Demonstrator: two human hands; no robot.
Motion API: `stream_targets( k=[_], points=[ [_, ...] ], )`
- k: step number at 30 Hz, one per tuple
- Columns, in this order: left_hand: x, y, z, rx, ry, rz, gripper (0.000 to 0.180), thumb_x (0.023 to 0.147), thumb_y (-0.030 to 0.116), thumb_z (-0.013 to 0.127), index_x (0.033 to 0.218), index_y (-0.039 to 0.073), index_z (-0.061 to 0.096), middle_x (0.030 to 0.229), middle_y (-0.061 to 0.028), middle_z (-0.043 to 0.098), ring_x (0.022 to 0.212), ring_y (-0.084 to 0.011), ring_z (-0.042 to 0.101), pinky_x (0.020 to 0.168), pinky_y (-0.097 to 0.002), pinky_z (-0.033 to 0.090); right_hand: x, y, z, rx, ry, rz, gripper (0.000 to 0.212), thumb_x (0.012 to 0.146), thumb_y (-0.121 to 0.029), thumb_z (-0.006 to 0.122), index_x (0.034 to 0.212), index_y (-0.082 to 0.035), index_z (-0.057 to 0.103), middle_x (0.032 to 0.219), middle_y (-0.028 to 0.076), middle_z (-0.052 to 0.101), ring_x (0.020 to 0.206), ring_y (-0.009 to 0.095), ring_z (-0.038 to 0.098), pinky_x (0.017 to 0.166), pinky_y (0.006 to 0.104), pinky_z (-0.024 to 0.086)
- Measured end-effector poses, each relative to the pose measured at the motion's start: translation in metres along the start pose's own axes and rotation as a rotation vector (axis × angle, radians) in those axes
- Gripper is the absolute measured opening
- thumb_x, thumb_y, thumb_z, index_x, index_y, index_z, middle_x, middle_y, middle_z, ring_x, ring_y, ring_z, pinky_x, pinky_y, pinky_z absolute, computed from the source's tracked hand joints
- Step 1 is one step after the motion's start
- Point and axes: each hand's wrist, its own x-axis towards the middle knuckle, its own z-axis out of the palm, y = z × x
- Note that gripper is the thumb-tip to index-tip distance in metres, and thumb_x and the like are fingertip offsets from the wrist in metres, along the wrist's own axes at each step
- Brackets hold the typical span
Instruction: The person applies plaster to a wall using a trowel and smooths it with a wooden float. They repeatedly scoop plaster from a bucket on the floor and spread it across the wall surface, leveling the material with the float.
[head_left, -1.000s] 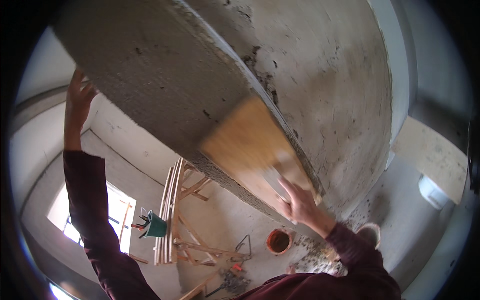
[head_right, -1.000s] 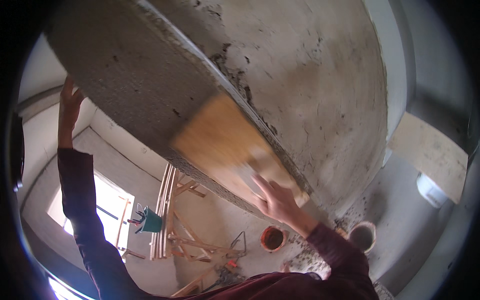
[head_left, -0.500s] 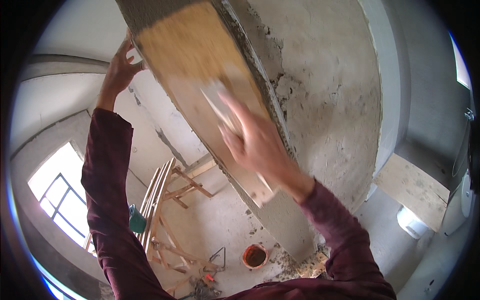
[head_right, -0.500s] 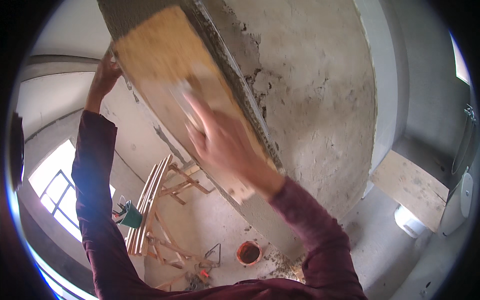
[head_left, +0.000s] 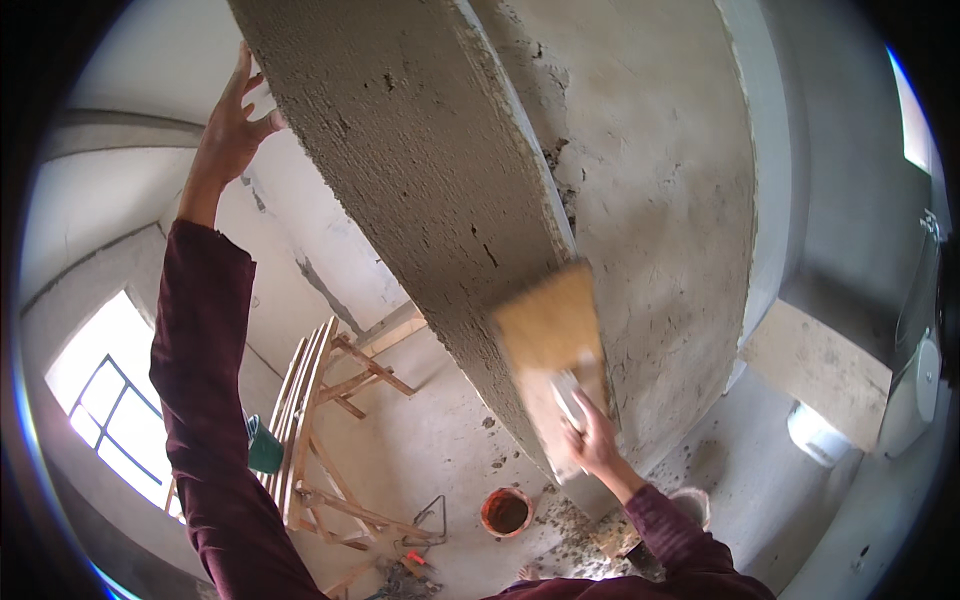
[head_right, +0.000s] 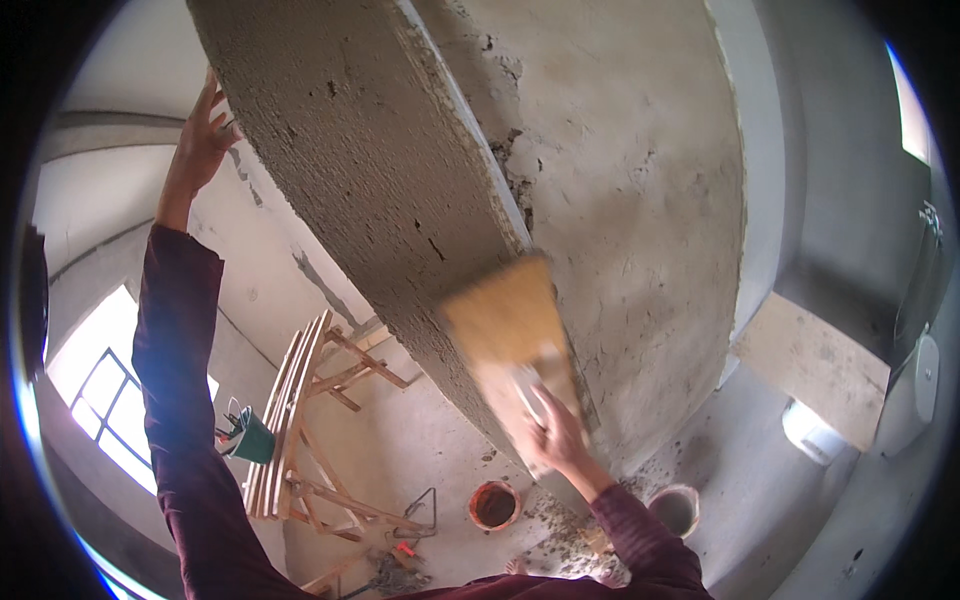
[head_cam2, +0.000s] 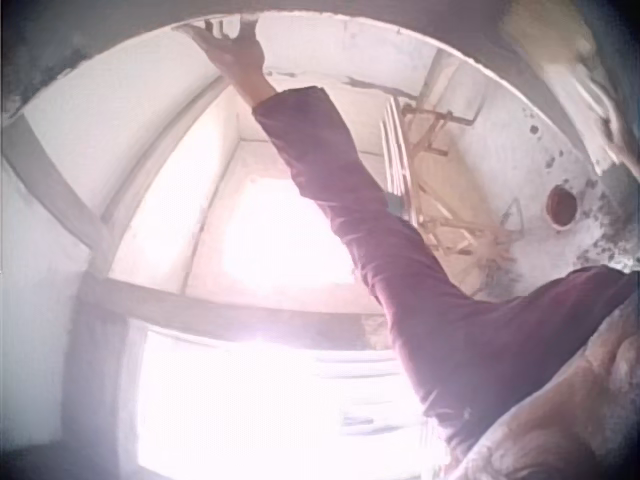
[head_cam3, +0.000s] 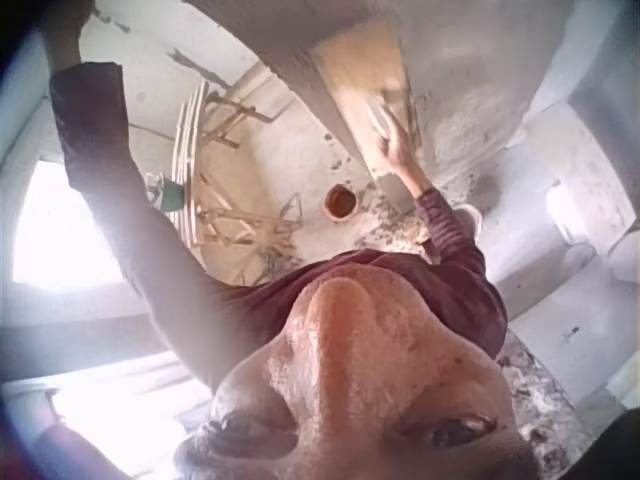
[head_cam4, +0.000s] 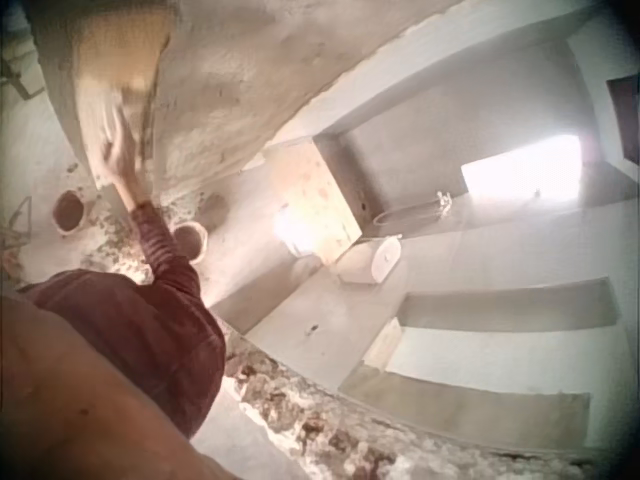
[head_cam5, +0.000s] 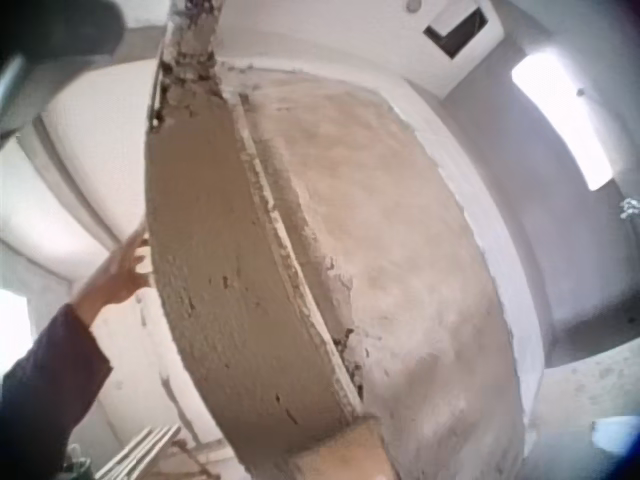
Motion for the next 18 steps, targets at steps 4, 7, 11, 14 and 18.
stream_targets(
  k=[4,7,11,14,18],
  points=[
    [-0.018,0.018,-0.002,0.070,0.222,0.045,0.120,0.072,0.052,0.080,0.154,0.003,0.006,0.157,-0.0192,0.024,0.138,-0.0322,0.037,0.111,-0.0512,0.034,-0.119,-0.005,-0.016,-0.213,0.089,0.158,0.055,0.086,-0.005,0.062,0.137,0.004,0.044,0.119,0.025,0.061,0.081,0.029,0.069,0.069,0.0347,0.055],
    [-0.088,0.072,0.030,0.035,0.441,0.041,0.083,0.091,0.021,0.067,0.152,-0.002,0.016,0.156,-0.0167,0.028,0.138,-0.0301,0.037,0.111,-0.0448,0.036,-0.148,-0.031,-0.015,-0.072,0.118,0.683,0.062,0.090,-0.014,0.063,0.143,0.001,0.035,0.127,0.021,0.056,0.087,0.027,0.064,0.078,0.0378,0.052],
    [-0.256,0.145,0.103,-0.554,-0.042,-0.013,0.064,0.085,0.022,0.073,0.138,0.000,0.045,0.126,-0.0164,0.056,0.112,-0.0260,0.057,0.095,-0.0369,0.049,-0.167,-0.045,0.001,-0.106,0.377,0.684,0.067,0.093,-0.024,0.062,0.147,-0.001,0.029,0.138,0.020,0.046,0.114,0.029,0.052,0.097,0.0411,0.043],
    [-0.407,0.228,0.181,-0.768,-0.867,-0.072,0.086,0.068,0.020,0.084,0.140,0.001,0.042,0.135,-0.0212,0.049,0.125,-0.0369,0.048,0.106,-0.0403,0.040,-0.214,-0.050,0.053,-0.023,0.380,0.801,0.070,0.092,-0.023,0.063,0.149,-0.005,0.026,0.150,0.018,0.030,0.136,0.027,0.033,0.109,0.0388,0.032],
    [-0.602,0.272,0.226,-0.819,-1.110,-0.056,0.091,0.068,0.023,0.083,0.143,0.002,0.036,0.134,-0.0215,0.048,0.127,-0.0380,0.044,0.107,-0.0449,0.036,-0.297,-0.096,0.111,0.284,0.392,1.140,0.070,0.091,-0.008,0.058,0.151,-0.014,0.023,0.153,0.014,0.022,0.133,0.026,0.035,0.110,0.0387,0.033]
  ],
)
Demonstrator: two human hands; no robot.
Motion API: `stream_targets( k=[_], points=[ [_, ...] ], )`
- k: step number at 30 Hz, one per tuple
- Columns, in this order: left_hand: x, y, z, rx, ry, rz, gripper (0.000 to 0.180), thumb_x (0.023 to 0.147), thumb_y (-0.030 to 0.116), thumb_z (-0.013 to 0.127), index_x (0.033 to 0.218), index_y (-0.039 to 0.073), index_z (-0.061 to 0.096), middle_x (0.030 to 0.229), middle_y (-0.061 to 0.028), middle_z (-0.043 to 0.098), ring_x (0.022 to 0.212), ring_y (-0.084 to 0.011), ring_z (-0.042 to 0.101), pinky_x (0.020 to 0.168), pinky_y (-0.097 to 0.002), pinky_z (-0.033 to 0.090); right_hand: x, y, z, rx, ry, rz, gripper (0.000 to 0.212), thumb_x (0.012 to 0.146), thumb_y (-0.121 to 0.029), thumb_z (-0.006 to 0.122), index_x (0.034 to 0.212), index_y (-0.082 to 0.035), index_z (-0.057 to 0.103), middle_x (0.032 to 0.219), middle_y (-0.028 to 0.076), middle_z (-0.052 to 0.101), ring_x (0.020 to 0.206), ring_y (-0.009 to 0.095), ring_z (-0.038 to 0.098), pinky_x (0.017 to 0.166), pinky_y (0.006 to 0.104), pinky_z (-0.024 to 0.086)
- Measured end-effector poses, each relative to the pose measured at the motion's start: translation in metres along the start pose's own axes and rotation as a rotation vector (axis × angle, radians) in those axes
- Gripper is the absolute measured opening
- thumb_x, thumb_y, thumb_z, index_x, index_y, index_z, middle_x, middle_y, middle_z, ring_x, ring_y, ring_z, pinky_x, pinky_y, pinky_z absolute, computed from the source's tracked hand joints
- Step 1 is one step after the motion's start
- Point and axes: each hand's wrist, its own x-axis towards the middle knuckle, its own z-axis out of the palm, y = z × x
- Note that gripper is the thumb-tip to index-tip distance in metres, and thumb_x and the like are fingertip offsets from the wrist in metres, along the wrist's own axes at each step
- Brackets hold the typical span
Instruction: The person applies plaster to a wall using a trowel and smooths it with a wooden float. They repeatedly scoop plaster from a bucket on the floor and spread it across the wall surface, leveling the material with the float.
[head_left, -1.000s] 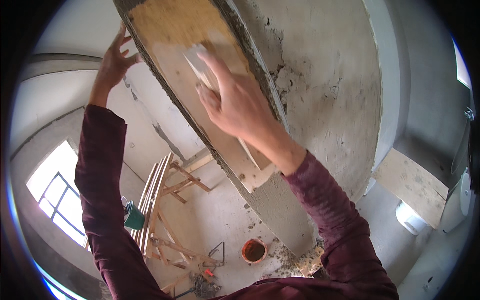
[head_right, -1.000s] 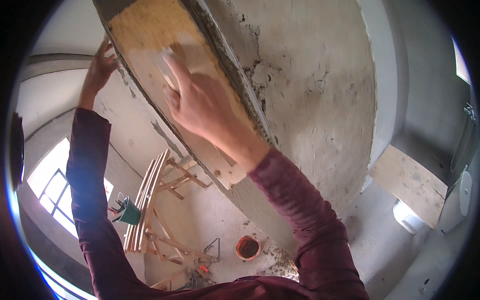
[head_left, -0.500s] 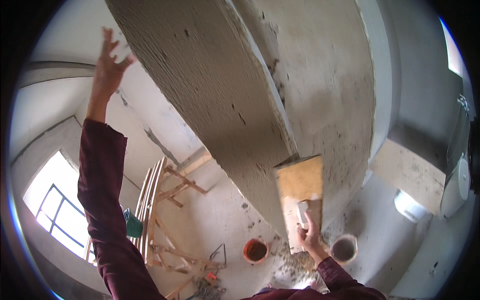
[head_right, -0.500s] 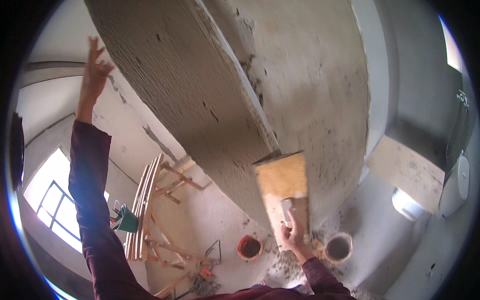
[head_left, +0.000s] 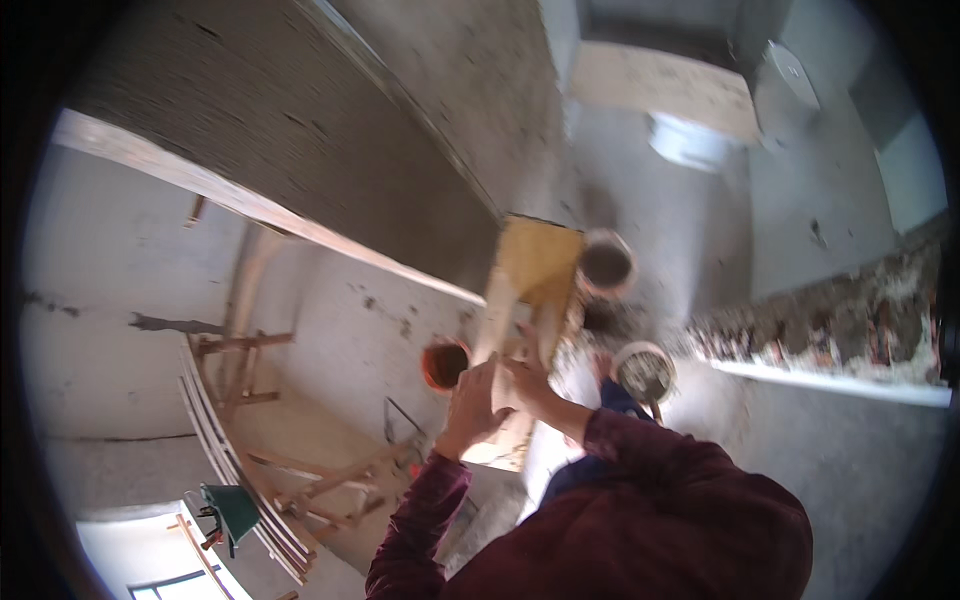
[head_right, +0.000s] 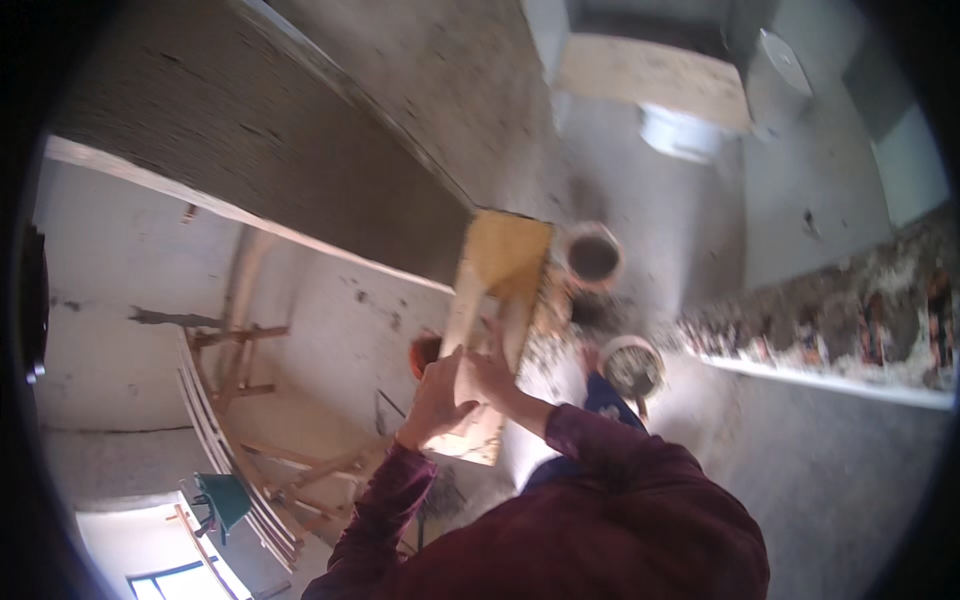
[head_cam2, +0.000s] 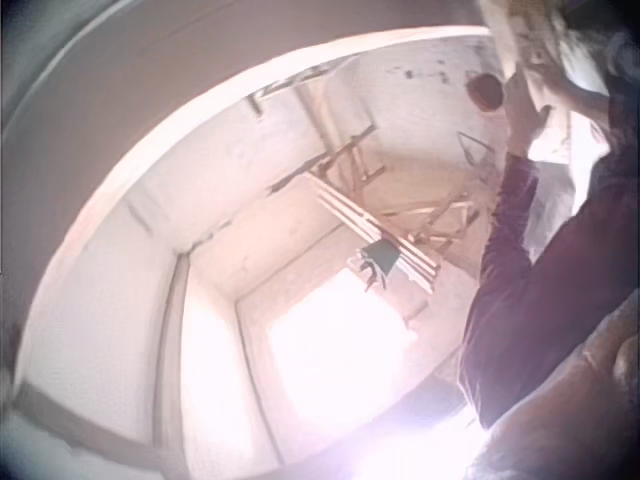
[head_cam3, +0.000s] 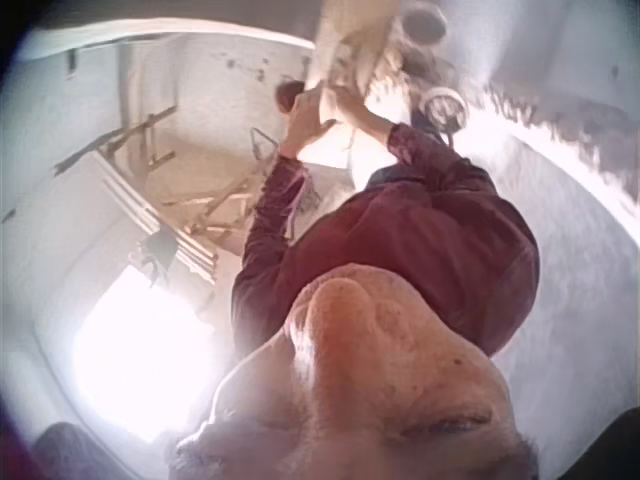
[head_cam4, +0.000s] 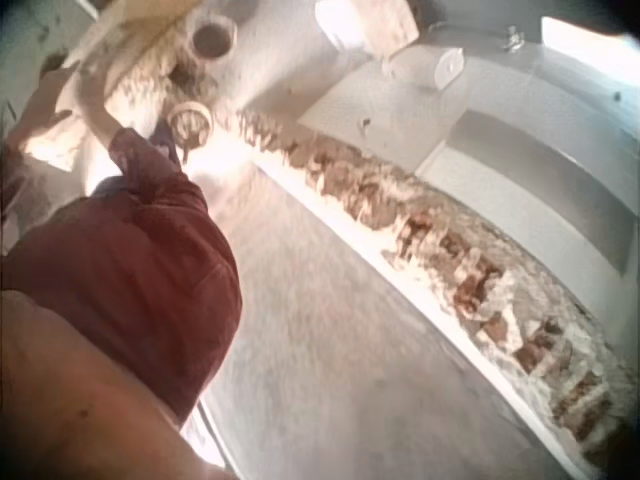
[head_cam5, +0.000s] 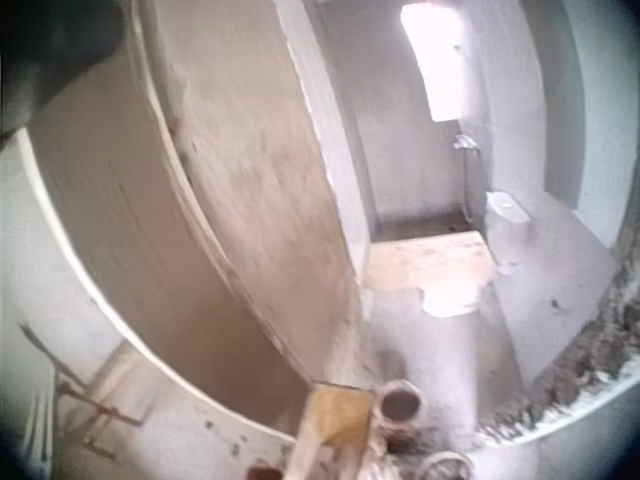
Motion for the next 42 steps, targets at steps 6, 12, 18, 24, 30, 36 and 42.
stream_targets(
  k=[6,12,18,24,30,36,42],
  points=[
    [-0.071,-0.047,0.102,-0.345,0.050,-0.183,0.047,0.083,0.010,0.062,0.126,0.000,0.046,0.116,-0.0192,0.057,0.105,-0.0330,0.059,0.090,-0.0384,0.047,-0.076,0.014,0.021,0.139,-0.224,0.657,0.069,0.092,-0.005,0.056,0.152,-0.012,0.025,0.138,0.017,0.048,0.106,0.022,0.060,0.080,0.0300,0.052],
    [-0.100,-0.101,0.168,-0.556,-0.220,-0.701,0.052,0.071,0.006,0.062,0.121,-0.001,0.049,0.108,-0.0167,0.063,0.096,-0.0262,0.064,0.081,-0.0359,0.051,-0.114,0.165,-0.175,0.295,-0.312,0.485,0.033,0.094,-0.016,0.056,0.124,-0.004,0.060,0.108,0.009,0.067,0.094,0.023,0.067,0.074,0.0337,0.056],
    [-0.129,-0.174,0.253,-0.517,-0.271,-0.798,0.050,0.069,0.004,0.069,0.117,-0.002,0.054,0.105,-0.0148,0.065,0.095,-0.0243,0.063,0.084,-0.0342,0.050,-0.117,0.283,-0.364,-1.348,0.444,0.944,0.035,0.092,-0.024,0.050,0.118,-0.003,0.060,0.109,0.025,0.062,0.107,0.043,0.059,0.092,0.0526,0.047],
    [-0.138,-0.185,0.291,-0.722,-0.248,-1.085,0.053,0.075,0.008,0.073,0.123,-0.001,0.049,0.110,-0.0126,0.061,0.099,-0.0222,0.061,0.087,-0.0345,0.048,-0.106,0.418,-0.436,-1.249,-0.011,1.223,0.043,0.094,-0.037,0.048,0.131,-0.014,0.053,0.126,0.024,0.055,0.117,0.041,0.056,0.096,0.0521,0.047],
    [-0.162,-0.190,0.293,-0.626,-0.249,-1.070,0.059,0.075,0.004,0.073,0.127,0.000,0.045,0.112,-0.0123,0.059,0.100,-0.0231,0.060,0.091,-0.0349,0.047,-0.123,0.350,-0.413,-1.180,0.117,1.157,0.043,0.088,-0.027,0.054,0.123,-0.002,0.053,0.115,0.023,0.065,0.108,0.039,0.064,0.094,0.0458,0.050],
    [-0.155,-0.193,0.279,-0.678,-0.347,-1.233,0.065,0.077,0.001,0.071,0.133,0.001,0.039,0.109,-0.0103,0.057,0.084,-0.0173,0.060,0.071,-0.0291,0.050,-0.096,0.324,-0.381,-1.121,0.205,1.136,0.042,0.081,-0.019,0.062,0.117,0.003,0.061,0.117,0.023,0.065,0.111,0.036,0.063,0.095,0.0427,0.051],
    [-0.143,-0.189,0.276,-0.687,-0.380,-1.216,0.070,0.077,-0.003,0.071,0.136,0.002,0.034,0.106,-0.0096,0.057,0.073,-0.0152,0.059,0.062,-0.0270,0.049,-0.087,0.323,-0.366,-0.790,0.279,1.359,0.037,0.084,-0.019,0.060,0.109,0.008,0.065,0.104,0.024,0.069,0.099,0.033,0.069,0.085,0.0384,0.056]
  ],
)
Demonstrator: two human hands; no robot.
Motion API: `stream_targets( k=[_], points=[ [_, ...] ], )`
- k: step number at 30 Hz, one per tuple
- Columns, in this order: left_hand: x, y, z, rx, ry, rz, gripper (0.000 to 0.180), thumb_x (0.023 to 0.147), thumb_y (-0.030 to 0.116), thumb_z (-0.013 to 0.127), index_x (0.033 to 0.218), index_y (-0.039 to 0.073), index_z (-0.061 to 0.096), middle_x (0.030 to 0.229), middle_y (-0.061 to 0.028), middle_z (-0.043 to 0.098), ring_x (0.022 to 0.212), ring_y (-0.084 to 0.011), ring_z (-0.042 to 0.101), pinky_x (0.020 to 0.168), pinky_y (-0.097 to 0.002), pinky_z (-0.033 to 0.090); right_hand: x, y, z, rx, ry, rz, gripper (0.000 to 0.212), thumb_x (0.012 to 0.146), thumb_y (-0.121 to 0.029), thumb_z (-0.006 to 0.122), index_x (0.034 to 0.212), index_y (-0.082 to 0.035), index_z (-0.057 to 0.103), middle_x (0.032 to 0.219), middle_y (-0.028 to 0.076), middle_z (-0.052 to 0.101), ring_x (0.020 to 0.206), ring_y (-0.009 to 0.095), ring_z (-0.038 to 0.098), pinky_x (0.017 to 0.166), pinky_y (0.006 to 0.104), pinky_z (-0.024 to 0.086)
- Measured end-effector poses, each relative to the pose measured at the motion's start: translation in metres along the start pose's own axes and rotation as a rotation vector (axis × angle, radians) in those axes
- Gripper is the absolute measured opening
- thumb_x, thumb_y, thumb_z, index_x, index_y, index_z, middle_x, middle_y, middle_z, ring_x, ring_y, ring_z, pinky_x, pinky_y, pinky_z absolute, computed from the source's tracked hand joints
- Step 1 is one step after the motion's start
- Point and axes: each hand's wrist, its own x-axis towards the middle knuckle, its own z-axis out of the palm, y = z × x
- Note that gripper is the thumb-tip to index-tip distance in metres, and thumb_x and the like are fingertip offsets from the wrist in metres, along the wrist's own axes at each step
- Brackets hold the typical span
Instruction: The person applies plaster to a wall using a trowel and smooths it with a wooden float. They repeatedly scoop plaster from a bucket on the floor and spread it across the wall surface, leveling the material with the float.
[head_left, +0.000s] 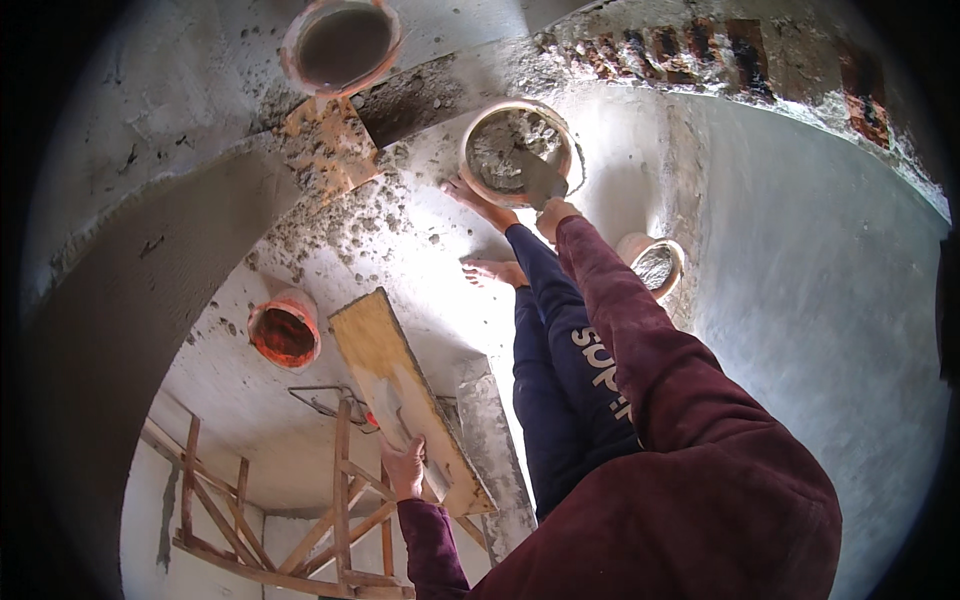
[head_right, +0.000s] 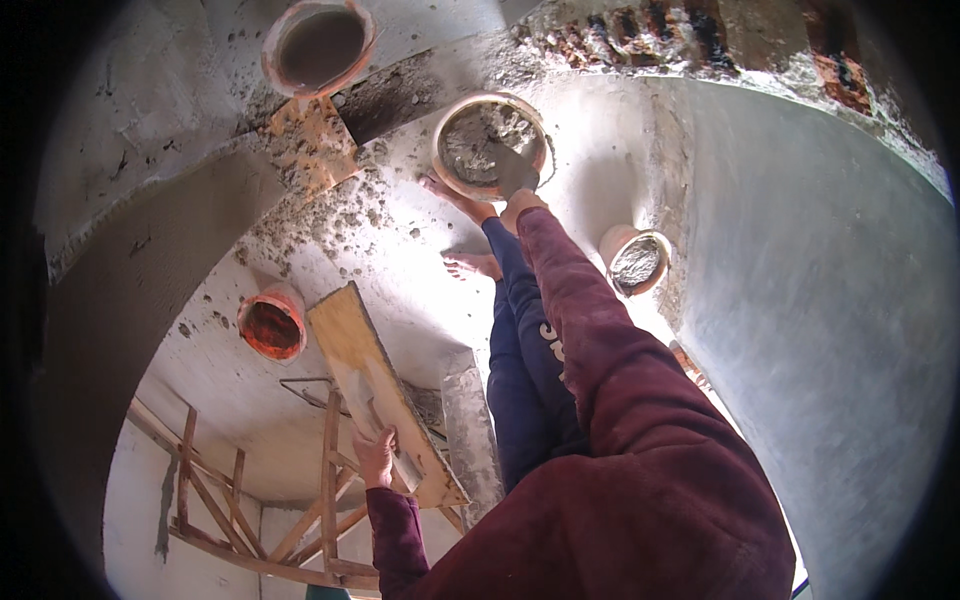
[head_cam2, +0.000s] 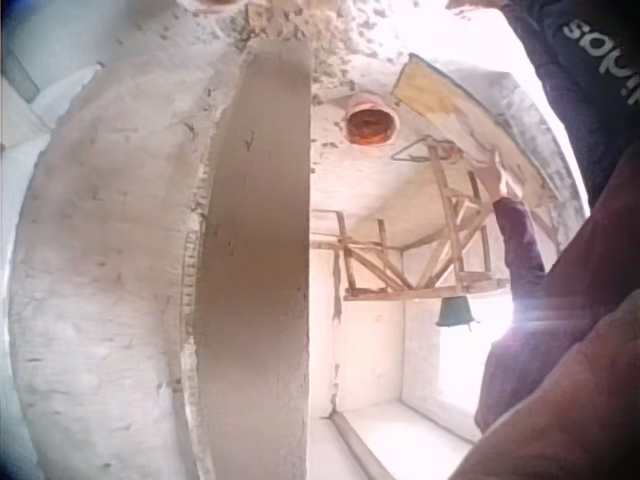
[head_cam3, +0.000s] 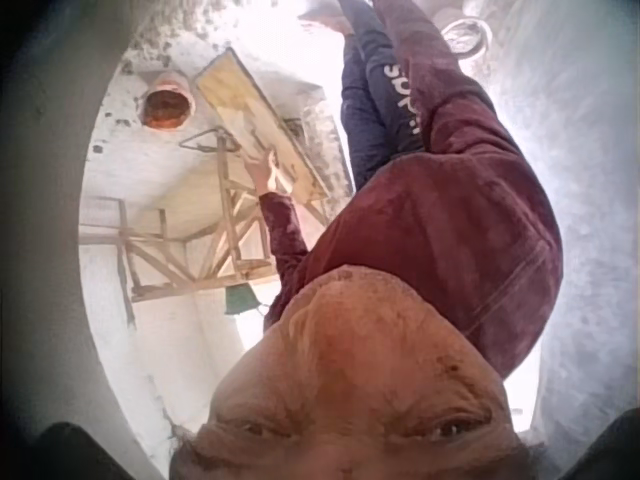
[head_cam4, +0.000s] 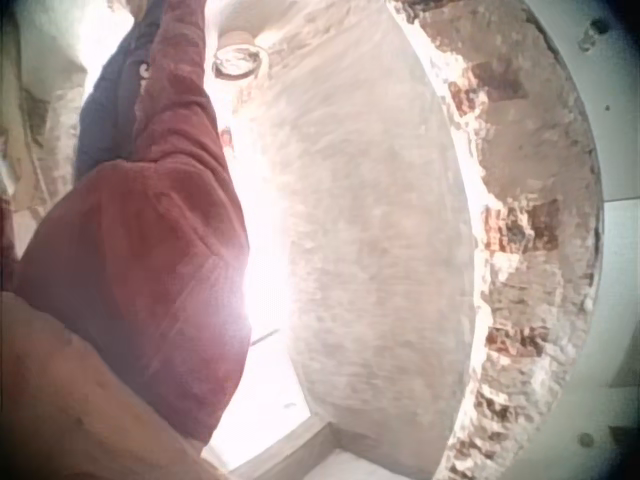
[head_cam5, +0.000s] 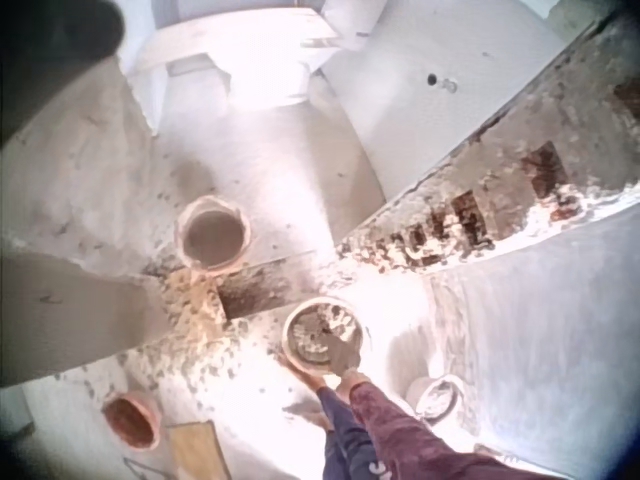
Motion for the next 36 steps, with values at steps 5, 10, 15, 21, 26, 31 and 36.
stream_targets(
  k=[5,10,15,21,26,31,36],
  points=[
    [0.005,0.006,0.007,-0.013,-0.014,0.025,0.067,0.078,-0.002,0.071,0.134,0.003,0.036,0.100,-0.0089,0.059,0.070,-0.0141,0.058,0.060,-0.0267,0.048,0.011,0.003,0.024,0.405,-0.090,-0.027,0.025,0.088,-0.015,0.052,0.093,0.005,0.066,0.067,0.017,0.066,0.049,0.025,0.064,0.048,0.0375,0.053],
    [0.002,0.027,0.016,0.051,-0.018,0.024,0.065,0.078,0.001,0.072,0.133,0.003,0.037,0.099,-0.0086,0.060,0.072,-0.0138,0.059,0.062,-0.0271,0.048,-0.001,0.008,0.039,0.914,-0.183,-0.046,0.019,0.091,-0.020,0.056,0.084,-0.002,0.055,0.060,0.009,0.057,0.042,0.018,0.052,0.037,0.0351,0.039],
    [0.010,0.033,0.019,0.131,0.046,0.091,0.062,0.077,0.003,0.074,0.129,0.001,0.040,0.100,-0.0088,0.060,0.074,-0.0152,0.059,0.062,-0.0291,0.049,0.019,0.013,0.093,1.093,-0.075,-0.113,0.021,0.088,-0.020,0.062,0.092,0.000,0.056,0.064,0.007,0.058,0.048,0.018,0.056,0.041,0.0338,0.044],
    [0.013,0.022,0.015,0.119,0.061,0.076,0.060,0.076,0.002,0.076,0.127,0.000,0.045,0.101,-0.0093,0.060,0.078,-0.0170,0.060,0.065,-0.0294,0.050,0.007,0.029,0.133,1.205,0.017,-0.210,0.030,0.078,-0.015,0.068,0.101,0.000,0.056,0.081,0.011,0.060,0.053,0.020,0.058,0.048,0.0348,0.048],
    [0.016,-0.009,0.005,0.135,0.008,0.152,0.058,0.075,0.001,0.076,0.125,-0.001,0.047,0.105,-0.0113,0.062,0.084,-0.0181,0.062,0.066,-0.0284,0.050,-0.022,0.070,0.125,1.063,0.144,-0.434,0.027,0.081,-0.008,0.065,0.101,-0.003,0.048,0.062,0.003,0.048,0.042,0.013,0.046,0.037,0.0298,0.038],
    [-0.015,-0.037,-0.004,0.108,0.156,0.299,0.054,0.075,0.018,0.083,0.117,-0.004,0.056,0.100,-0.0120,0.066,0.084,-0.0168,0.064,0.075,-0.0328,0.054,-0.184,0.053,0.001,0.853,-0.112,-0.440,0.033,0.080,-0.026,0.069,0.104,-0.006,0.059,0.073,0.005,0.058,0.065,0.021,0.055,0.060,0.0373,0.045],
    [-0.065,-0.018,-0.069,0.309,0.400,0.533,0.055,0.073,0.022,0.084,0.114,-0.004,0.058,0.100,-0.0126,0.067,0.082,-0.0159,0.065,0.073,-0.0328,0.054,-0.262,0.056,-0.008,1.284,-0.491,-0.710,0.027,0.079,-0.014,0.055,0.105,-0.015,0.045,0.071,0.003,0.054,0.041,0.012,0.045,0.035,0.0270,0.039]
  ],
)
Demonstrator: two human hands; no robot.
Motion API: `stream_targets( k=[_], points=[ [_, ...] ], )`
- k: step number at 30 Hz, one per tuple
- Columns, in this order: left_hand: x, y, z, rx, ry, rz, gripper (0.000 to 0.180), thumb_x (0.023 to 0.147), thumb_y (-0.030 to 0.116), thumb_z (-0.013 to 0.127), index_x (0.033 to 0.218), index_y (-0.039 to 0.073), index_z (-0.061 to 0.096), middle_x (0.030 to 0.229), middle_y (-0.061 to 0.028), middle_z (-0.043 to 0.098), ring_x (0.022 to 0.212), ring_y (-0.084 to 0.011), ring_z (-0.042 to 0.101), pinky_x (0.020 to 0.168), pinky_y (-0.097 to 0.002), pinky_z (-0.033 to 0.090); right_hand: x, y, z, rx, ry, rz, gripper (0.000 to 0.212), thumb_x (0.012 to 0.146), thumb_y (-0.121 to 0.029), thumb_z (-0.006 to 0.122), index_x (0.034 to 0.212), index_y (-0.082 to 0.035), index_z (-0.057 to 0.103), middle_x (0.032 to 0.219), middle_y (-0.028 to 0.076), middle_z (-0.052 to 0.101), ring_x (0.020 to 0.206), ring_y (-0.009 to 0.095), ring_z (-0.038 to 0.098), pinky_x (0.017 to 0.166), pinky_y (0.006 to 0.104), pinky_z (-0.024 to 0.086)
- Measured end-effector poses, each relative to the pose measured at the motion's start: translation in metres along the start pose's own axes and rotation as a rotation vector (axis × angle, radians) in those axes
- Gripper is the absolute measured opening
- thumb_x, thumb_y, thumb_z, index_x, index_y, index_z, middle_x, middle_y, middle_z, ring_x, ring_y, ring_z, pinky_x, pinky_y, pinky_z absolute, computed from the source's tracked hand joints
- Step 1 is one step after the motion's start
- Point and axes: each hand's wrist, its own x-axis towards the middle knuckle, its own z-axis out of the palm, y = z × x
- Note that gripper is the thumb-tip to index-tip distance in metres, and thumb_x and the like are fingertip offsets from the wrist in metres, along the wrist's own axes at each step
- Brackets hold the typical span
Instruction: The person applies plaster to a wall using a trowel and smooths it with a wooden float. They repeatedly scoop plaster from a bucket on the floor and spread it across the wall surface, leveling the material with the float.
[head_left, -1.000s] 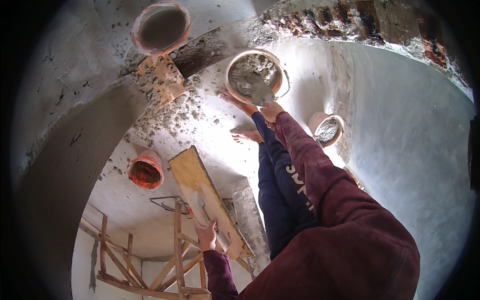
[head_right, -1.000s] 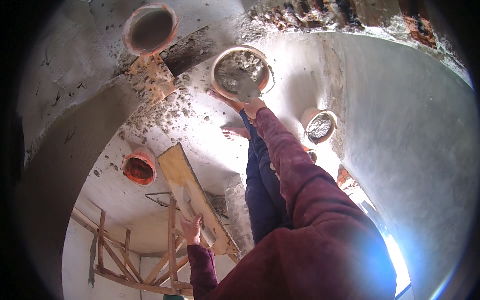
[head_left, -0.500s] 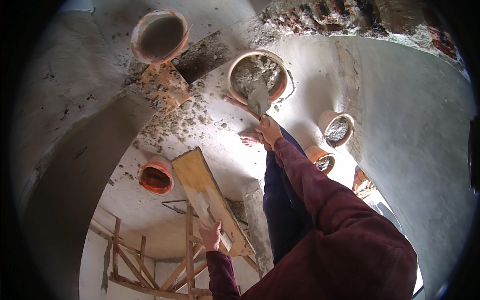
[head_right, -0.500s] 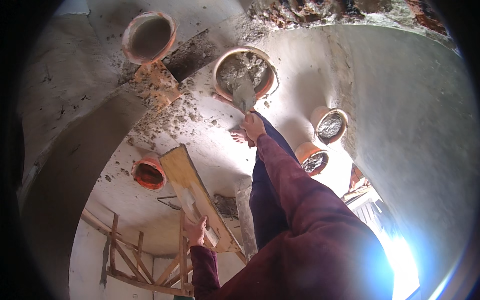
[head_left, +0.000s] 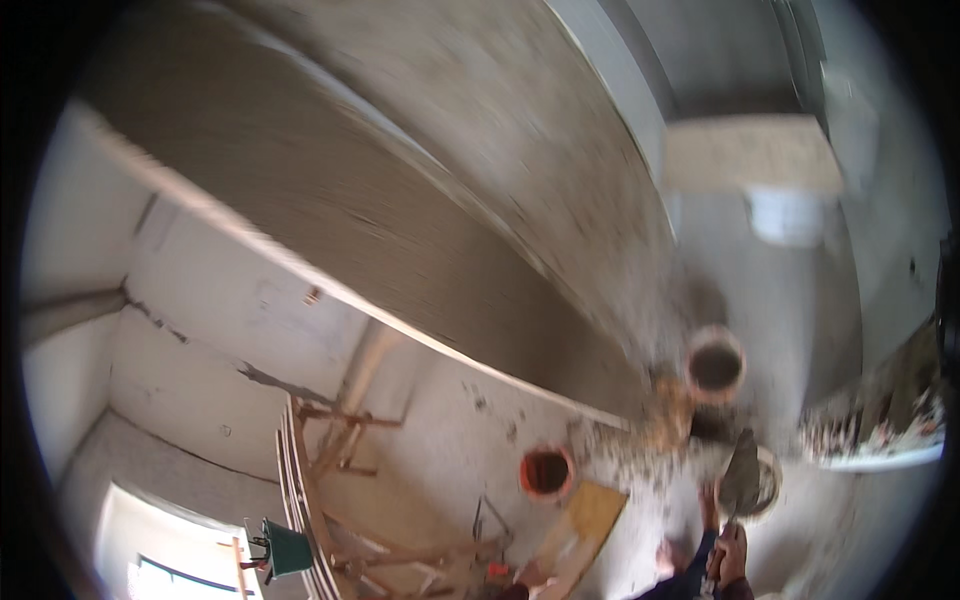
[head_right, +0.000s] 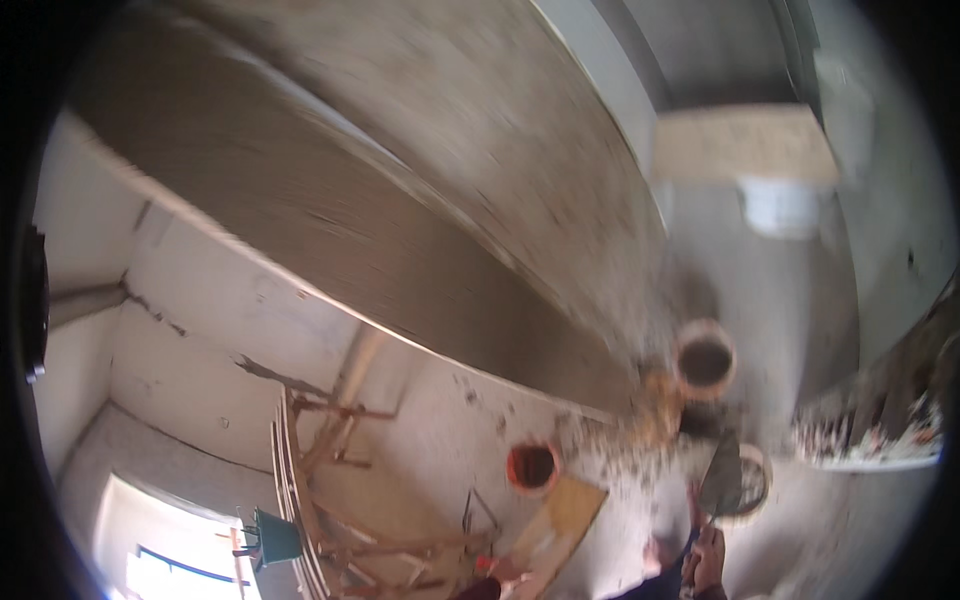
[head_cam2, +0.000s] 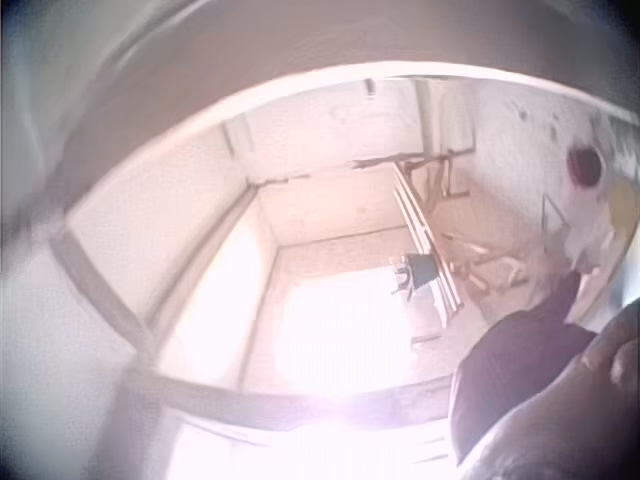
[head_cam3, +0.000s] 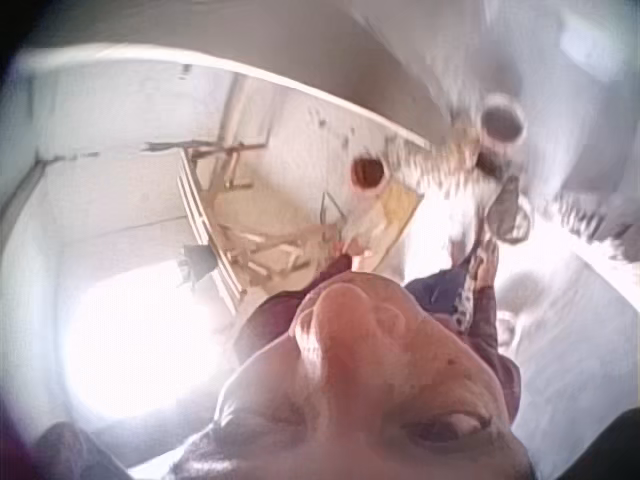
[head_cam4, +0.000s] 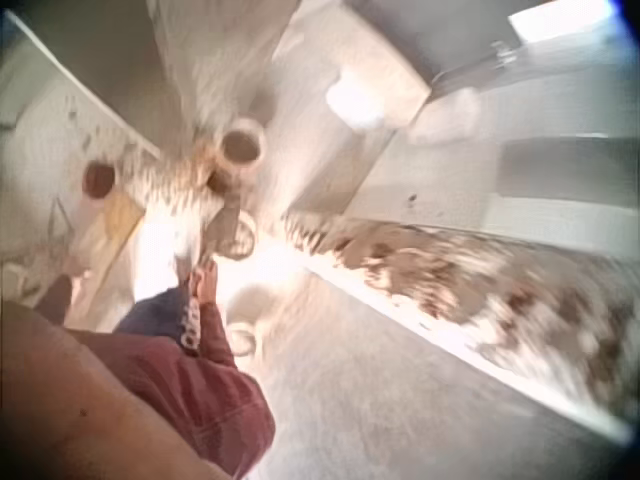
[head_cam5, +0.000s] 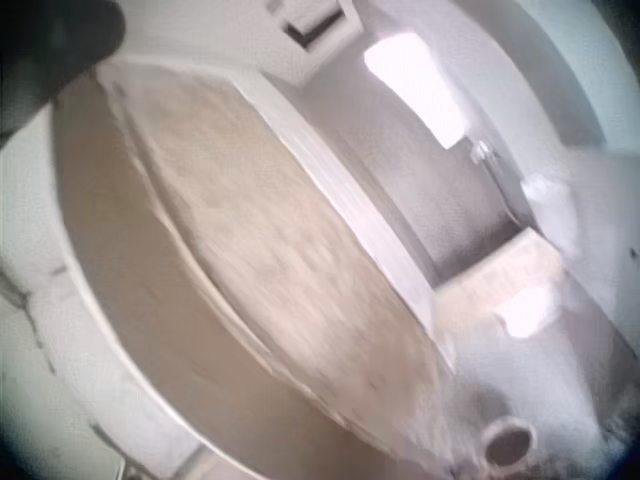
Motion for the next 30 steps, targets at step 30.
stream_targets(
  k=[30],
  points=[
    [-0.095,0.030,-0.081,-0.864,0.814,-0.343,0.033,0.083,0.026,0.074,0.103,0.003,0.062,0.074,-0.0044,0.063,0.057,-0.0147,0.059,0.050,-0.0301,0.049,-0.094,-0.327,0.627,-0.402,-0.618,-1.806,0.051,0.099,-0.017,0.047,0.140,0.005,0.027,0.099,0.015,0.056,0.093,0.025,0.060,0.084,0.0391,0.051]
  ],
)
